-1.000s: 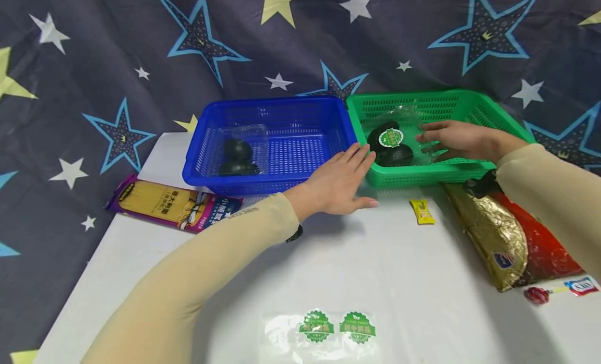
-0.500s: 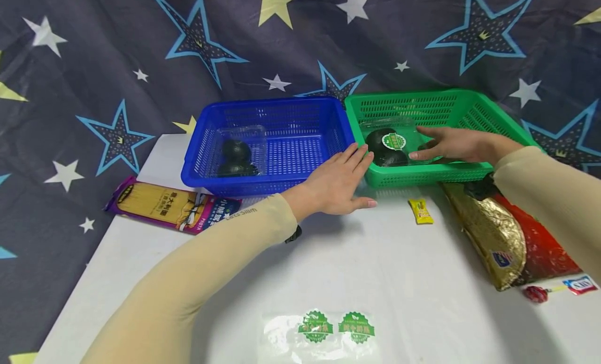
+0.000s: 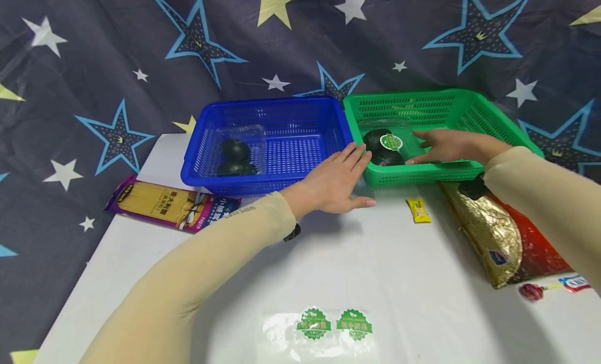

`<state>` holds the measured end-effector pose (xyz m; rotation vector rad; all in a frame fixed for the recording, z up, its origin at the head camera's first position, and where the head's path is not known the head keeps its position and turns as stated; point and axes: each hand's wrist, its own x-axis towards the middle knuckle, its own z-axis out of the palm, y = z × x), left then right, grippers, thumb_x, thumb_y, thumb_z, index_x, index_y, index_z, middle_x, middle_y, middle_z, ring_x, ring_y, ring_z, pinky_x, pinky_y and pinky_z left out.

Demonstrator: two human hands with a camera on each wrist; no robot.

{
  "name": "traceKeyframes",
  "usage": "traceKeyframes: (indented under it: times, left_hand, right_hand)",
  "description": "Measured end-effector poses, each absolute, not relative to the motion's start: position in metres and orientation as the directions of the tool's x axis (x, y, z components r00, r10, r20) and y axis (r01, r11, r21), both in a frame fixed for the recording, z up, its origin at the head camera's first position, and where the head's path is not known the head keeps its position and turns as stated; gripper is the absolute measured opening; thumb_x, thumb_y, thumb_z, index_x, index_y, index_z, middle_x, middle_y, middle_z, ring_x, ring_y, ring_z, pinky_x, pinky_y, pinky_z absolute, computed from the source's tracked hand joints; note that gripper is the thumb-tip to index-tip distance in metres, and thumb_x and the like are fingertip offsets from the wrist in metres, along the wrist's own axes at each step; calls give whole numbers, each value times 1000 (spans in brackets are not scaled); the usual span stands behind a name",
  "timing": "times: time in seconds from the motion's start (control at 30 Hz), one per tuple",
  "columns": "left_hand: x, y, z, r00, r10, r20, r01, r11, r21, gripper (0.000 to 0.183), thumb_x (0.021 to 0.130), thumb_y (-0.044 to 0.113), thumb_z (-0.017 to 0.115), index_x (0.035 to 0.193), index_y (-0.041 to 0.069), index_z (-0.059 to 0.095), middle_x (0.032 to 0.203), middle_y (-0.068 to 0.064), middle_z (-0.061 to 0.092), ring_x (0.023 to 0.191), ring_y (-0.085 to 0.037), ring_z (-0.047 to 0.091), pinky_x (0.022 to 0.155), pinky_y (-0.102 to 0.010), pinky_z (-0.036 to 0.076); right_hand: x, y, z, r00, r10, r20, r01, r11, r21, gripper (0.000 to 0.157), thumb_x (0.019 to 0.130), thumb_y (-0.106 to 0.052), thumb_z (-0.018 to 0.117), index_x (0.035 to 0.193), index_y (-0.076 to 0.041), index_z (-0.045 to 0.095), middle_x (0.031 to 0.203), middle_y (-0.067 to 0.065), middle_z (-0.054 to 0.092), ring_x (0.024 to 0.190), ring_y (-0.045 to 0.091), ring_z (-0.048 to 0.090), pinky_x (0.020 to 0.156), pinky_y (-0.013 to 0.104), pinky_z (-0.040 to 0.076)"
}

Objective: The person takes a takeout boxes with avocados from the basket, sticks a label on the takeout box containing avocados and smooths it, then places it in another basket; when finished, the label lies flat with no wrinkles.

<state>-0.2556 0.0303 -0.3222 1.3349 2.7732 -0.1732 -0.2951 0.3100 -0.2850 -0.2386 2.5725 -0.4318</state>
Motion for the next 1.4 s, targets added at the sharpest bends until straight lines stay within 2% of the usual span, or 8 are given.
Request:
traceKeyframes:
  times: [0.1,0.3,0.5,0.7,0.93,1.07,1.2,1.4]
  left_hand:
    - [-256,30,-320,-619,779,-101,785,618,-46,95,89,74,24,153,11,-6,159,-8,-11,144,-23,-14,118,-36,4]
    - [-257,29,-314,-624,776,-94,769,631,100,93,90,72,28,153,13,-5,160,-8,-8,145,-20,-12,117,-32,1]
    - [-256,16,-308,-662,744,-88,728,667,159,89,92,68,31,154,15,-5,160,-8,-11,145,-21,-11,117,-34,1]
    - [-270,-46,-294,-767,638,-66,626,768,140,88,93,67,34,154,12,2,160,-11,-4,146,-27,-6,117,-45,6]
    - [-285,-157,-280,-927,350,-138,331,933,143,104,86,71,44,153,3,1,157,-22,-8,143,-39,-10,113,-58,4]
    - [-288,-196,-283,-942,266,-207,221,951,215,114,82,71,51,151,-2,-4,156,-25,-12,142,-41,-13,111,-61,4]
    - [-290,-209,-289,-935,244,-256,161,938,306,124,77,74,53,149,-3,-11,155,-24,-18,142,-39,-17,111,-62,4]
    - [-294,-219,-293,-935,219,-279,126,940,316,129,75,74,56,147,-5,-15,155,-24,-19,142,-37,-19,113,-58,3]
  right_hand:
    - [-292,309,-284,-862,-246,-443,-86,932,-351,112,84,-61,60,150,5,-3,146,39,19,133,55,18,101,69,22]
    - [-284,308,-279,-867,-238,-437,-56,919,-390,110,86,-60,58,151,0,-8,151,35,9,135,55,14,100,70,22]
    - [-275,293,-268,-900,-271,-342,-111,900,-422,99,89,-58,54,152,-1,2,151,33,16,136,52,18,101,68,24]
    - [-267,263,-258,-922,-348,-171,-240,858,-454,74,94,-46,54,149,-3,29,151,22,30,135,43,30,104,61,29]
    - [-268,228,-253,-901,-419,-110,-331,830,-449,58,96,-39,55,143,-6,43,142,19,45,128,38,44,101,55,37]
    - [-281,202,-253,-884,-456,-101,-378,826,-419,54,97,-37,55,140,-6,46,140,18,48,126,36,47,101,54,38]
    - [-294,169,-252,-858,-500,-118,-422,817,-392,55,97,-38,53,141,-5,45,143,18,45,128,36,44,103,53,37]
    - [-315,112,-250,-808,-555,-197,-464,807,-366,64,97,-44,51,146,-5,38,147,17,40,135,33,38,108,50,32]
